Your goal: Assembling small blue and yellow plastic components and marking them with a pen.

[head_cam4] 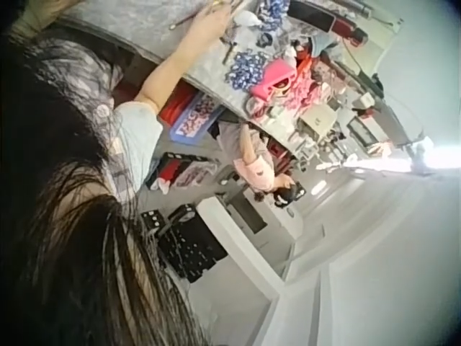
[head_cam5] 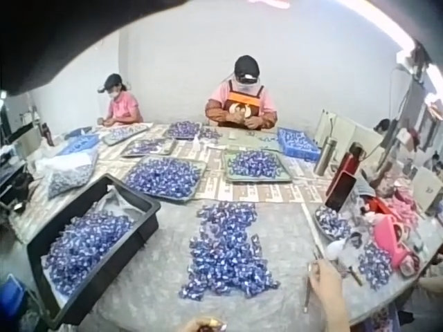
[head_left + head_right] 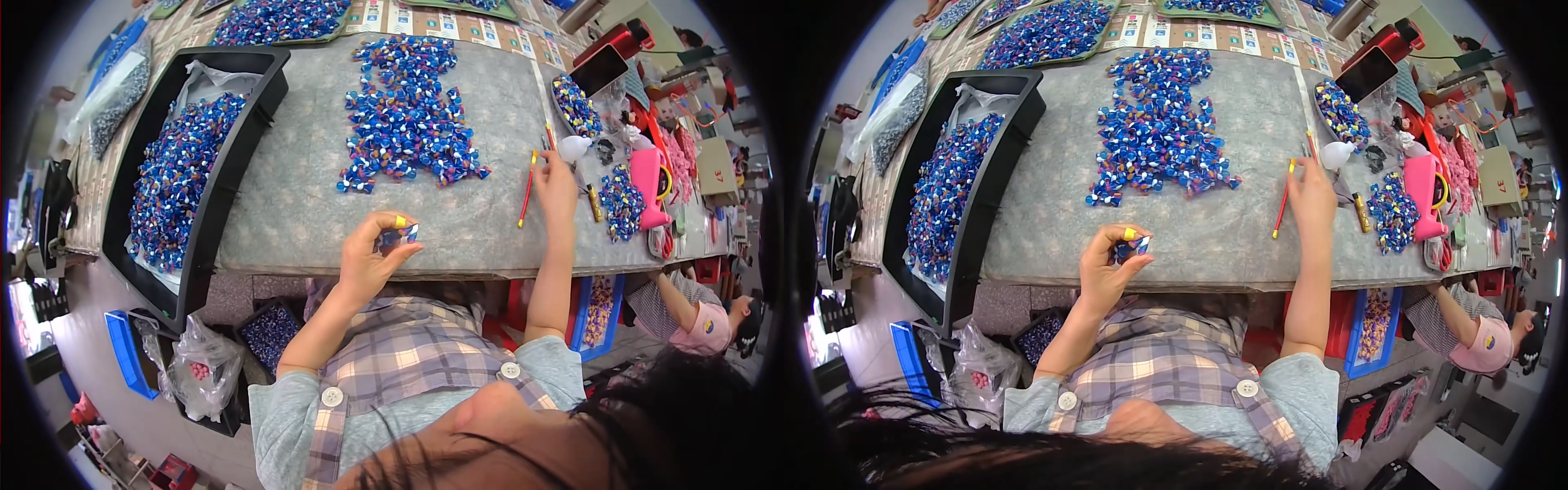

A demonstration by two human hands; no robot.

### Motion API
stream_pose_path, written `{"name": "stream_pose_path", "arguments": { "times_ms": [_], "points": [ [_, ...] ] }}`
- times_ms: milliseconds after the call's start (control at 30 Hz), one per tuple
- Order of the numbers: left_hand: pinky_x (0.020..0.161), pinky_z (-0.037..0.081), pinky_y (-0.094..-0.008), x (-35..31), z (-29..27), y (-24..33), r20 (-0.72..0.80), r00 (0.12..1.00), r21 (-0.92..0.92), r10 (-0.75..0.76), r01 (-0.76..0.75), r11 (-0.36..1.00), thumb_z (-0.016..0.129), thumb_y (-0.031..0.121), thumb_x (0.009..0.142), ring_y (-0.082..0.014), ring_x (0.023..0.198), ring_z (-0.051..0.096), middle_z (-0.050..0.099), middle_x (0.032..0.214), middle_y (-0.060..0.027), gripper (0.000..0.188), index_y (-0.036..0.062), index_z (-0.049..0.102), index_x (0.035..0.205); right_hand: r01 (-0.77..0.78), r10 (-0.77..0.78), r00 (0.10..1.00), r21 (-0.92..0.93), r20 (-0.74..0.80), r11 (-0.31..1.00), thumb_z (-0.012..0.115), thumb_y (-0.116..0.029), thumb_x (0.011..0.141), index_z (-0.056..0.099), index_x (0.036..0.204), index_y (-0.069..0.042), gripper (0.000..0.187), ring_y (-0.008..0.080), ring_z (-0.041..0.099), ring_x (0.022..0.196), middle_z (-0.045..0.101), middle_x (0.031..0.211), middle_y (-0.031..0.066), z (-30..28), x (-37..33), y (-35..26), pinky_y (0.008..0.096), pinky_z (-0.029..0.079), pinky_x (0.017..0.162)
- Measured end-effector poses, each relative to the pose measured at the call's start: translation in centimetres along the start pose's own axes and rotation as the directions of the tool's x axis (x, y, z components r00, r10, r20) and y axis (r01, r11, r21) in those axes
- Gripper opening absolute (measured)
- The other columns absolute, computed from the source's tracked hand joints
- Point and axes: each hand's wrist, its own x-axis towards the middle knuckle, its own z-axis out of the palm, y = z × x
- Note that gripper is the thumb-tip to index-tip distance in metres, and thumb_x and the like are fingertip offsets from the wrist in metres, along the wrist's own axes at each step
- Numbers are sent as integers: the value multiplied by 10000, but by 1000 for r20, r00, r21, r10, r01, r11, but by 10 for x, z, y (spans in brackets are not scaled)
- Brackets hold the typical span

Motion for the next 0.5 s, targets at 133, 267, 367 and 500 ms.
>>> {"name": "stream_pose_path", "arguments": {
  "times_ms": [133,267,367,500],
  "points": [
    [719,427,-210,2,3,3,23,1000,17,-12,12,1000,671,-13,726,-92,841,523,586,990,-87,290,30,503,958,133,-132,991,-96,22,986,516,-72,797,509,1039,-68,242,356,539,872,555,943,182,20,-5,-8,415,448,708],
    [688,430,-195,4,2,8,28,998,40,-50,49,998,669,-14,727,-83,834,522,589,999,-82,286,29,503,956,237,-236,971,-24,47,971,505,-51,808,470,1082,-50,276,275,568,801,569,903,120,8,-14,-11,348,455,670],
    [675,431,-189,2,4,5,41,998,17,-38,37,999,670,-14,727,-81,830,525,590,995,-84,286,32,503,954,-59,-207,946,763,248,644,484,-40,830,463,1083,-33,254,133,521,710,528,832,36,-13,-36,-30,251,424,639],
    [684,437,-205,2,6,1,30,999,28,13,-14,1000,686,-16,709,-94,831,535,591,982,-92,298,33,498,936,-134,-247,944,938,219,318,484,-124,862,569,896,-11,145,76,448,663,450,703,-6,-18,-70,-72,199,369,643]
  ]
}}
